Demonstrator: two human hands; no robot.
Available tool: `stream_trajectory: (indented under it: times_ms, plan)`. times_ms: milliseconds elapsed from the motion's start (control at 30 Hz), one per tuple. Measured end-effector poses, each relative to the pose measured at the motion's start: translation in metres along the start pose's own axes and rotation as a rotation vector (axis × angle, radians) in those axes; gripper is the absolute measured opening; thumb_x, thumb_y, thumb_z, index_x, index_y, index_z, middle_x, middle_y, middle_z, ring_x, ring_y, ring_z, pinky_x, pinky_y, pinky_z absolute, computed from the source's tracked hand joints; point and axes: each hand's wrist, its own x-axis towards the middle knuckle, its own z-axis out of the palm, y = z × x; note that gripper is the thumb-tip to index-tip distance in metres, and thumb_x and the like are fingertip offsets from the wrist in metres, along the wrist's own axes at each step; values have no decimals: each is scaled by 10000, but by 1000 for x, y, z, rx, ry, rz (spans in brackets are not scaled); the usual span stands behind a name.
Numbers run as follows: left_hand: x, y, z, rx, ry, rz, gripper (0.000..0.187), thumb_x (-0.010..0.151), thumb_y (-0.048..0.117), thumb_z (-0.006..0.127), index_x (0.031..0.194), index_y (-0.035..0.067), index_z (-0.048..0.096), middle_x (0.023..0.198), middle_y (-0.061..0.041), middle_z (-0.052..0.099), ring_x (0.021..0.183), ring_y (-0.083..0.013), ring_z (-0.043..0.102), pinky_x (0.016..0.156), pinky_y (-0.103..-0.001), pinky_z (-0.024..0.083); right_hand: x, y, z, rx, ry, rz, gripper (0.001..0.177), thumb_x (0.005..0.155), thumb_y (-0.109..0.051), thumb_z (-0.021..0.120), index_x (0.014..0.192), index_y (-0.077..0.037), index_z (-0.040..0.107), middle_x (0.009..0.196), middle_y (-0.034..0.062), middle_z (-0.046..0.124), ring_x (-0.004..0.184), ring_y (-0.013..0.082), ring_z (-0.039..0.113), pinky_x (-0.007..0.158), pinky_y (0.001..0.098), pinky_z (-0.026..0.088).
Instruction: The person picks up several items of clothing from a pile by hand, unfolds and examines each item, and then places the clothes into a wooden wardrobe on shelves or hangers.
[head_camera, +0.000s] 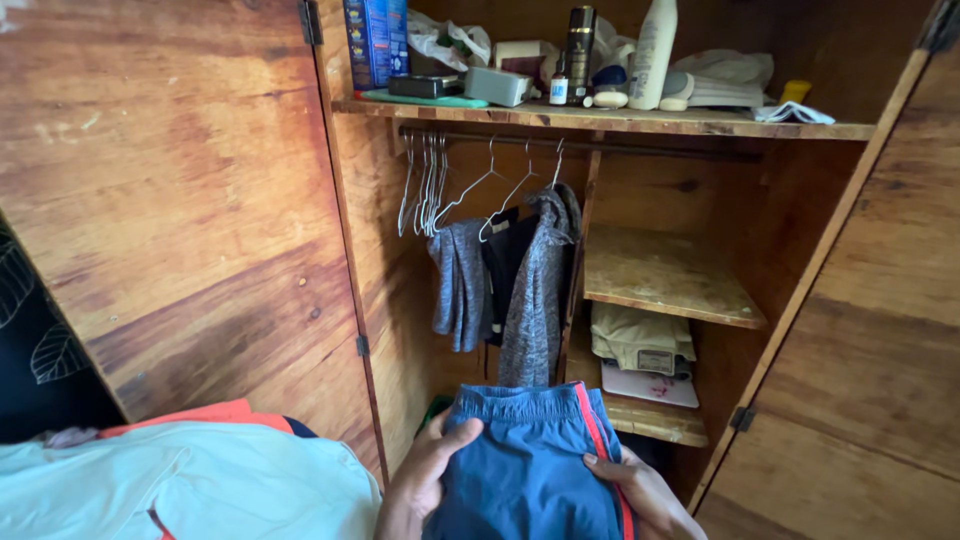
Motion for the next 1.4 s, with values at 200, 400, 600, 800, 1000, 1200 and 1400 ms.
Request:
stream_trajectory:
  times_ms: [200, 400, 600, 800, 1000, 1200, 1400]
  plan:
    - [-4, -16, -5, 120, 43, 75, 394, 908, 340, 751, 1149, 29, 748, 1080, -3, 734, 971, -89, 655, 895, -284, 512, -22, -6, 2, -62, -153, -30, 549, 811, -107, 729, 1340, -38, 597, 1227, 104, 747, 1092, 224, 737, 981, 406, 580]
    - [-12, -22, 15, 256, 115, 81, 309, 866, 327, 754, 1000, 52, 795, 930, 15, 773, 848, -81, 671, 831, -287, 525, 0, 16, -6, -215, -14, -64, 353, 889, -171, 742, 1169, 41, 714, 1016, 99, 781, 887, 190, 711, 869, 368, 582]
    - [-5, -33, 14, 269, 257, 72, 326, 902, 370, 738, 891, 45, 752, 825, 30, 699, 775, -70, 595, 762, -282, 484, 7, 21, -11, -191, -4, -215, 221, 943, -144, 665, 1109, -17, 738, 951, 0, 751, 823, 88, 654, 800, 275, 547]
    - [15, -36, -5, 248, 164, 112, 316, 895, 349, 759, 903, 33, 752, 840, 26, 696, 783, -69, 583, 761, -273, 475, 14, 23, -8, -104, -82, -266, 167, 970, -115, 699, 1091, -1, 693, 924, 1, 710, 801, 102, 637, 777, 294, 546]
    - [26, -29, -18, 190, 97, 117, 319, 880, 307, 750, 1014, 18, 776, 927, 8, 755, 851, -81, 643, 823, -275, 507, 0, 10, 19, -80, 27, -179, 205, 906, -106, 660, 1079, -14, 720, 935, 44, 769, 813, 143, 700, 801, 325, 588]
    - [22, -9, -26, 184, -175, -74, 398, 873, 324, 679, 1174, 67, 716, 1064, 23, 799, 986, -73, 710, 939, -255, 527, 0, 6, 37, 63, 200, -222, 284, 949, -186, 624, 1131, 24, 683, 999, 114, 773, 858, 205, 730, 833, 362, 601]
    - [33, -43, -54, 259, -408, -219, 391, 973, 279, 693, 1238, -8, 705, 1077, -92, 738, 928, -166, 652, 857, -335, 498, -3, -1, 24, 211, 276, -240, 324, 971, -276, 612, 1149, -10, 659, 1040, 121, 751, 888, 226, 720, 845, 405, 596]
